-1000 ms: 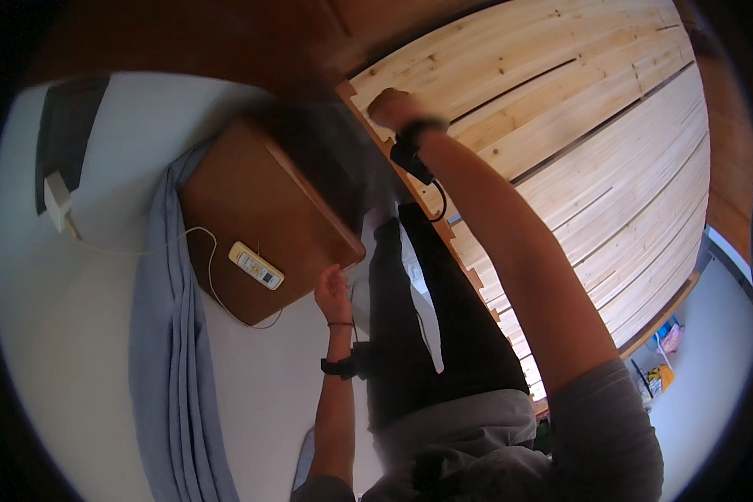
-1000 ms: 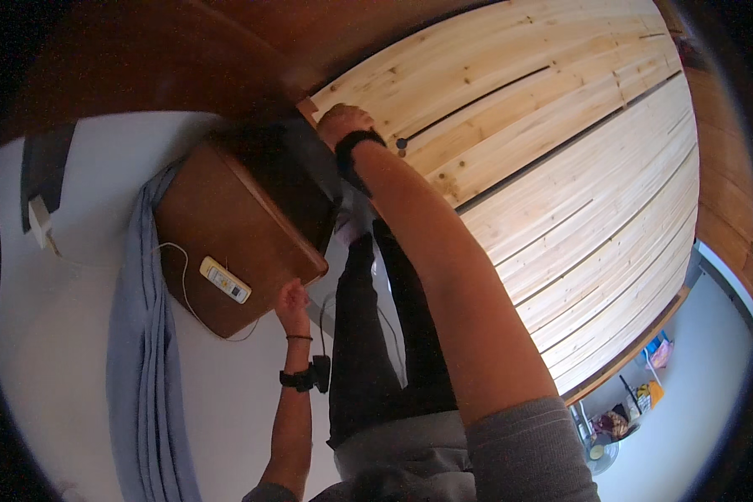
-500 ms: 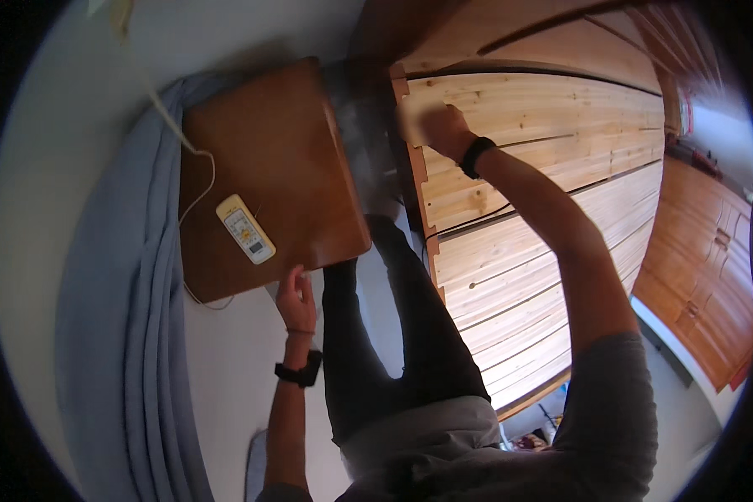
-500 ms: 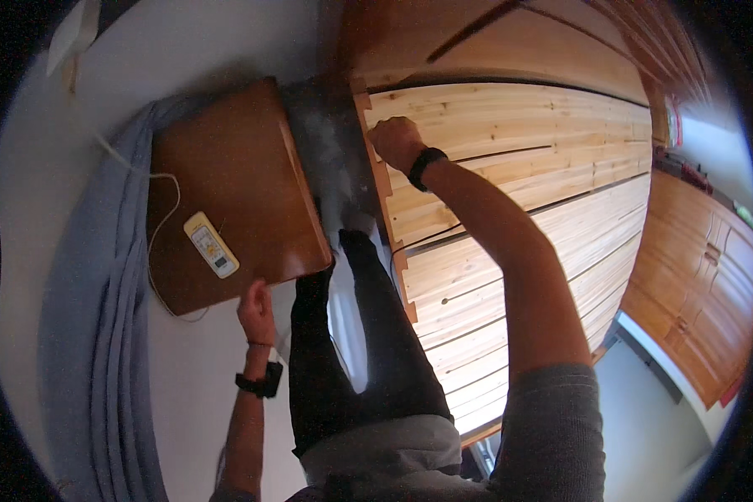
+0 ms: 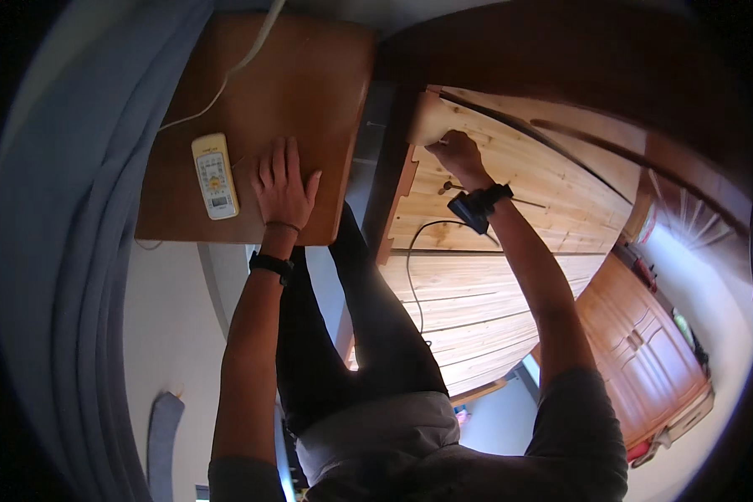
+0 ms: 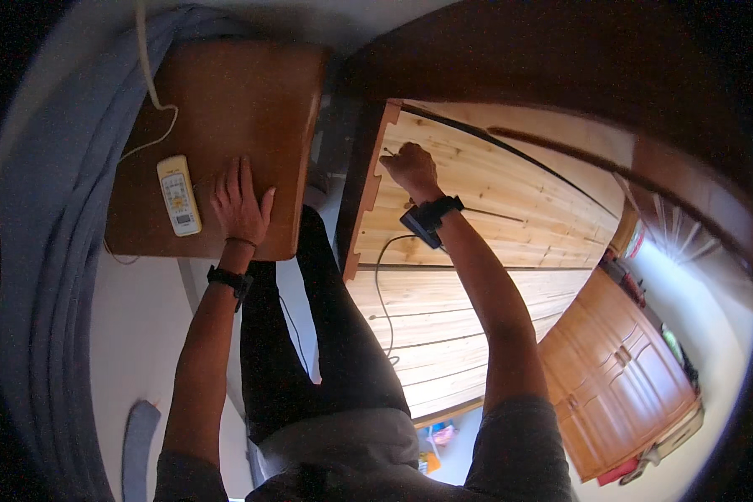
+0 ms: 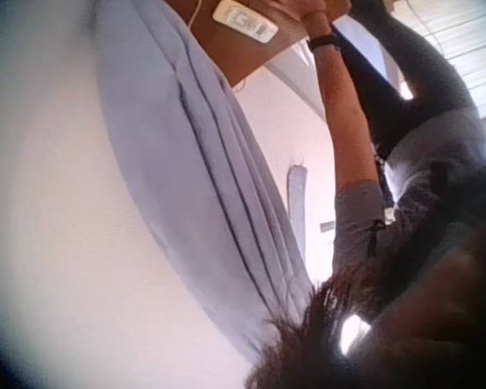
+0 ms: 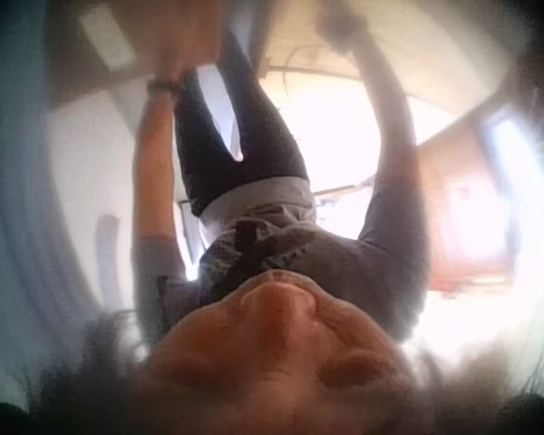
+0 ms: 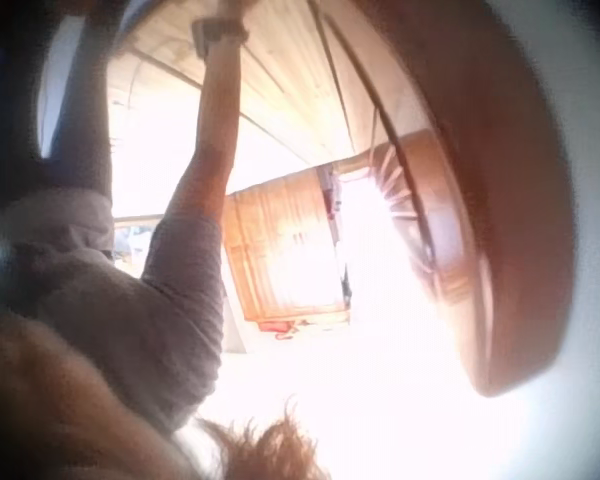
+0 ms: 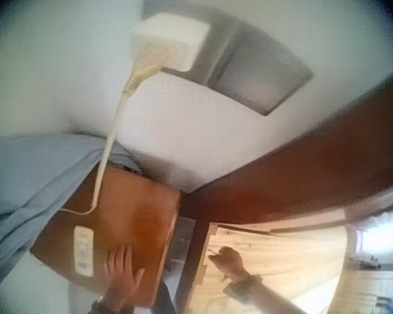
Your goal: The recorder uses a screwdriver to tighten screws on the wooden slats of a bed frame.
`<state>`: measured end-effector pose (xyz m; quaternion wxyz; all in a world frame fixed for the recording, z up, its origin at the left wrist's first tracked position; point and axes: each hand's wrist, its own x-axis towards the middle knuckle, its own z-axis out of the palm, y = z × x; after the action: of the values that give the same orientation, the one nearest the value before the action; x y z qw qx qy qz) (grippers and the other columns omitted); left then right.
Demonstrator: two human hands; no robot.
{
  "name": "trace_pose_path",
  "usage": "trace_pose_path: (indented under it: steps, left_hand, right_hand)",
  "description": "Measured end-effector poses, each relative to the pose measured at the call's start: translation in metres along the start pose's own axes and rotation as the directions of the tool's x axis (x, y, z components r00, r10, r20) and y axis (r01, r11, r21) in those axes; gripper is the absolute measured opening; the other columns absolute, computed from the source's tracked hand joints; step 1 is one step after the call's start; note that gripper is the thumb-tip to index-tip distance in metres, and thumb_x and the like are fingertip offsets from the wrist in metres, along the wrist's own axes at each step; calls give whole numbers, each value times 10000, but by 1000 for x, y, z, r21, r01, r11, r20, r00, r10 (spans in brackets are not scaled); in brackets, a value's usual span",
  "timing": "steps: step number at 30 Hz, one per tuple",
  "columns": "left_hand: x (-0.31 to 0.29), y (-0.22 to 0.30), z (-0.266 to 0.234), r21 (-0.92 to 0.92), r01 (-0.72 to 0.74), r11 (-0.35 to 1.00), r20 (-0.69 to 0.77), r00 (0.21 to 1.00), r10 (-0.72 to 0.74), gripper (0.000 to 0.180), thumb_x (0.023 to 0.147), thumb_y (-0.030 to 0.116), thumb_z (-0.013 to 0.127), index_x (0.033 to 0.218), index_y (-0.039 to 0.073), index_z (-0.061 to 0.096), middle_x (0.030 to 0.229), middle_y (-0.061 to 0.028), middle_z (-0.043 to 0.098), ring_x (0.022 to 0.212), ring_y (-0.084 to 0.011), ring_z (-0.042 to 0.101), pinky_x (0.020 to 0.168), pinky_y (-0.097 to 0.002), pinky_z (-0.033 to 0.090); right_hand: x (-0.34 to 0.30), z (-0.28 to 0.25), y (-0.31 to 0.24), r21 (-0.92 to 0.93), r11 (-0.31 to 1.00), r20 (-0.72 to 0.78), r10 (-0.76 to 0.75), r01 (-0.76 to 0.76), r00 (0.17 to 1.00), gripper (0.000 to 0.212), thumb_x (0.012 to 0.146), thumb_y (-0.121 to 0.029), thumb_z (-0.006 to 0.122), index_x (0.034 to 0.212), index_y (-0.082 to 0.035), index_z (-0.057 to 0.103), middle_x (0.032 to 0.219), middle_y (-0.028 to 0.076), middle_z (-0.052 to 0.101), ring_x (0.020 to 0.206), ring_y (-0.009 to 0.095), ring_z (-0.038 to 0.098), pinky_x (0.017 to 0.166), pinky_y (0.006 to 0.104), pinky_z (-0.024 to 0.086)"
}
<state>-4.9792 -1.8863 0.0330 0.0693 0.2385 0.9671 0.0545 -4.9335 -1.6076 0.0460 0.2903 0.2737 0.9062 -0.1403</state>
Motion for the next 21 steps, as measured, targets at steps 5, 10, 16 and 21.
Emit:
trace_pose_path:
  steps: [5, 10, 16, 21]
  left_hand:
    - [-6, -4, 4, -20, 19, 1000, 24, 1000, -18, 564, 779, 417, 435, 1213, 78, 310, 1197, -74, 302, 1090, -236, 277, 922, -423, 238]
    - [-4, -3, 6, -60, 27, 998, 2, 1000, -27, 562, 775, 413, 441, 1217, 92, 306, 1192, -70, 304, 1086, -235, 282, 921, -425, 237]
    - [-9, -8, 9, -71, 32, 997, 21, 999, -31, 579, 776, 402, 452, 1237, 104, 267, 1202, -73, 288, 1093, -250, 278, 932, -443, 218]
    - [-2, -2, 9, -114, 31, 993, 7, 1000, -30, 605, 773, 402, 464, 1251, 106, 240, 1211, -79, 277, 1105, -259, 268, 934, -449, 212]
  right_hand:
    - [5, -3, 25, 595, 245, 750, 173, -766, 638, 217, 761, -238, 550, 680, -59, 456, 512, -21, 350, 375, 67, 307, 337, 200, 278]
    - [17, -11, 36, 483, 330, 823, 146, -811, 550, 224, 805, -245, 479, 701, -47, 497, 496, -22, 406, 373, 82, 387, 361, 224, 338]
    - [-4, 0, -15, -381, 832, 284, -309, 403, 908, 142, 696, -114, 515, 751, 0, 582, 686, 158, 562, 702, 272, 579, 620, 335, 466]
    - [-14, -2, 12, -602, 450, 397, -548, 659, 736, 225, 641, -155, 592, 823, -32, 541, 726, 114, 549, 703, 227, 567, 539, 313, 467]
